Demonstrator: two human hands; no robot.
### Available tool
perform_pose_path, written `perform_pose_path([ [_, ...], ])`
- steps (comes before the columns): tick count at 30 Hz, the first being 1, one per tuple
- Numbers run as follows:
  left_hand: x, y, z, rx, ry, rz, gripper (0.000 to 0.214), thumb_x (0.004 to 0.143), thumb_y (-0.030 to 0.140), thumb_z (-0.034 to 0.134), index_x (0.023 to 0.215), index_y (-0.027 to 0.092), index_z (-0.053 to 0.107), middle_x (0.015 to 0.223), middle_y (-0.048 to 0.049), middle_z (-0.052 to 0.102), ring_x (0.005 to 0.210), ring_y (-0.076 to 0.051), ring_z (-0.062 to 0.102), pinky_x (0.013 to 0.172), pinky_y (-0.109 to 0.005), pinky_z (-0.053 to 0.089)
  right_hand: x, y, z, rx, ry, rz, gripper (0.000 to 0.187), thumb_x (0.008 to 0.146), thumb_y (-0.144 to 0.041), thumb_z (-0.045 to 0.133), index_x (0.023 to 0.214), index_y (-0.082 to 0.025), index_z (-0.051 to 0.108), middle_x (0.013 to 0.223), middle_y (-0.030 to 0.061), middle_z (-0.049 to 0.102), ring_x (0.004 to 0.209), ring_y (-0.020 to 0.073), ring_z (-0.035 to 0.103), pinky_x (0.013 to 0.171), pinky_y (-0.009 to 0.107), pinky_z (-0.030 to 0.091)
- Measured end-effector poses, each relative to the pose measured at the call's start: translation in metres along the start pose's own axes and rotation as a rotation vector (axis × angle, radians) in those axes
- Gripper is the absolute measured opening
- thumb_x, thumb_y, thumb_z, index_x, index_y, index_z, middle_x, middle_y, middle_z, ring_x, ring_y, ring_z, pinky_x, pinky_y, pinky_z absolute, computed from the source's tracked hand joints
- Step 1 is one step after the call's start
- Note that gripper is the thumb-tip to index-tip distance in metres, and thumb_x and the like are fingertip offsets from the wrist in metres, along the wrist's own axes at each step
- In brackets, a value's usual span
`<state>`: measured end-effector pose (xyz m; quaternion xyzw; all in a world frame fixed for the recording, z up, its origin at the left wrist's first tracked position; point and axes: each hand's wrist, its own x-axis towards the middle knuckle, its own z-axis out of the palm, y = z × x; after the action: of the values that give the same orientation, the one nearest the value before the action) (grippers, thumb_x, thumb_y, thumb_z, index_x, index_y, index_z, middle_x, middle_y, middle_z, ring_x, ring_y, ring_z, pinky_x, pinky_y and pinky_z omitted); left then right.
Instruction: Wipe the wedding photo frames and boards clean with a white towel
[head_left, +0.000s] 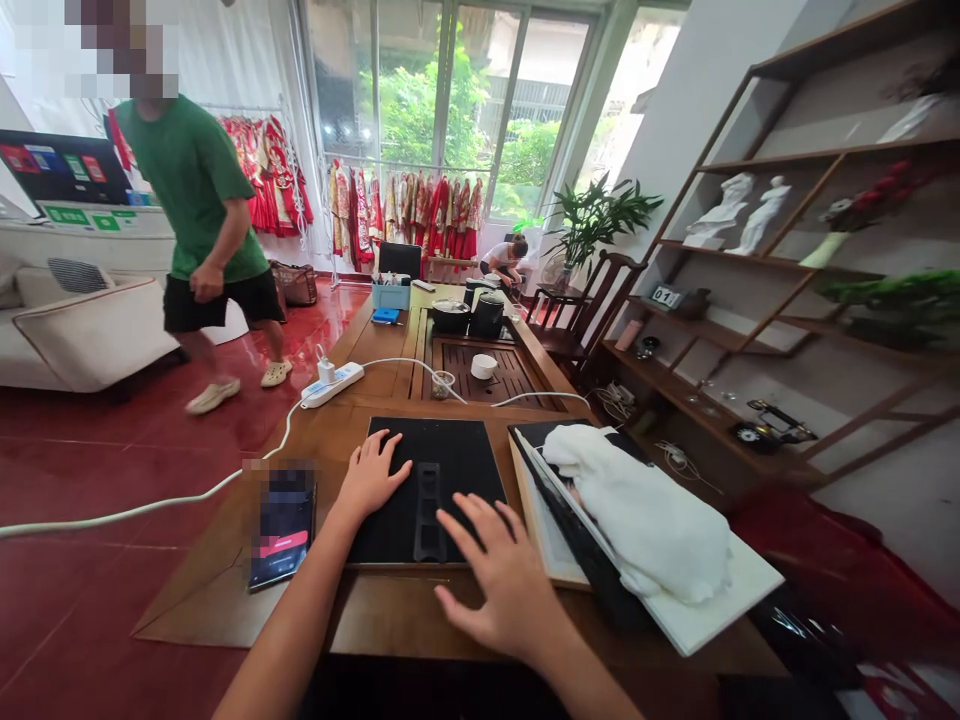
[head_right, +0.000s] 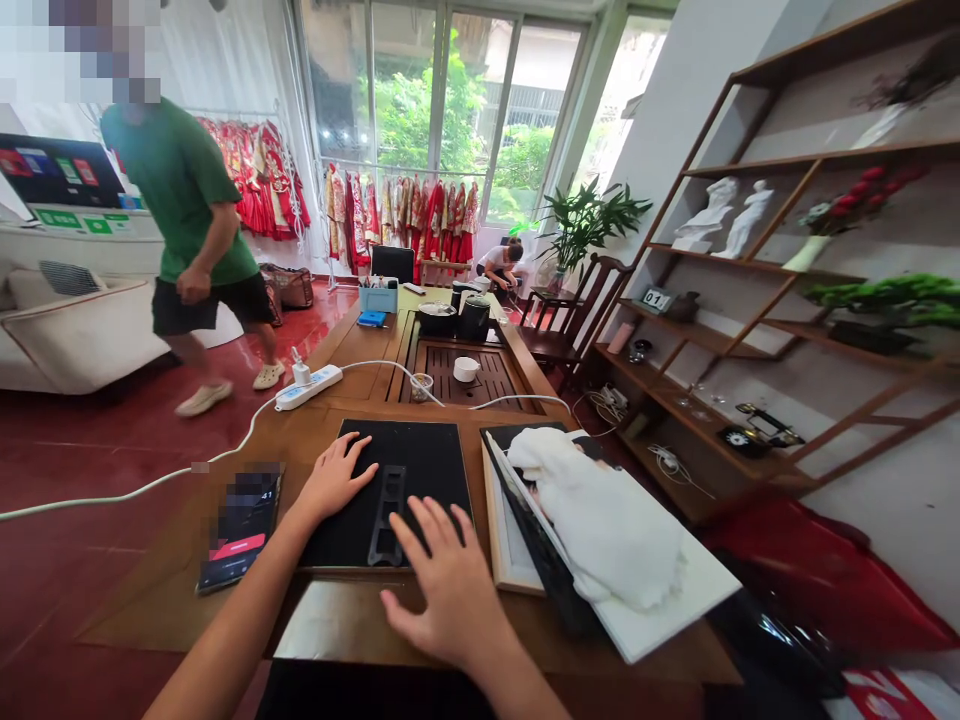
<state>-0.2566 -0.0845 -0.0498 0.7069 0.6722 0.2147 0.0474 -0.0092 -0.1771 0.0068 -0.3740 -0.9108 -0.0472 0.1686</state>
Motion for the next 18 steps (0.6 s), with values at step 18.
perform_pose_path([
  [18,0.002,-0.006,0.002,-0.039,0.148,-0.155,0.057,0.087,0.046,0.045,0.132,0.011,0.043,0.134,-0.02,0.042,0.128,-0.031,0.039,0.103,-0.045,0.036,0.039,-0.017,0.047,0.203,-0.201,0.125,0.095,0.073,-0.077,0.043,0.15,-0.027,0.017,0.155,0.0088,0.008,0.141,0.0352,0.011,0.111,0.058,0.0],
])
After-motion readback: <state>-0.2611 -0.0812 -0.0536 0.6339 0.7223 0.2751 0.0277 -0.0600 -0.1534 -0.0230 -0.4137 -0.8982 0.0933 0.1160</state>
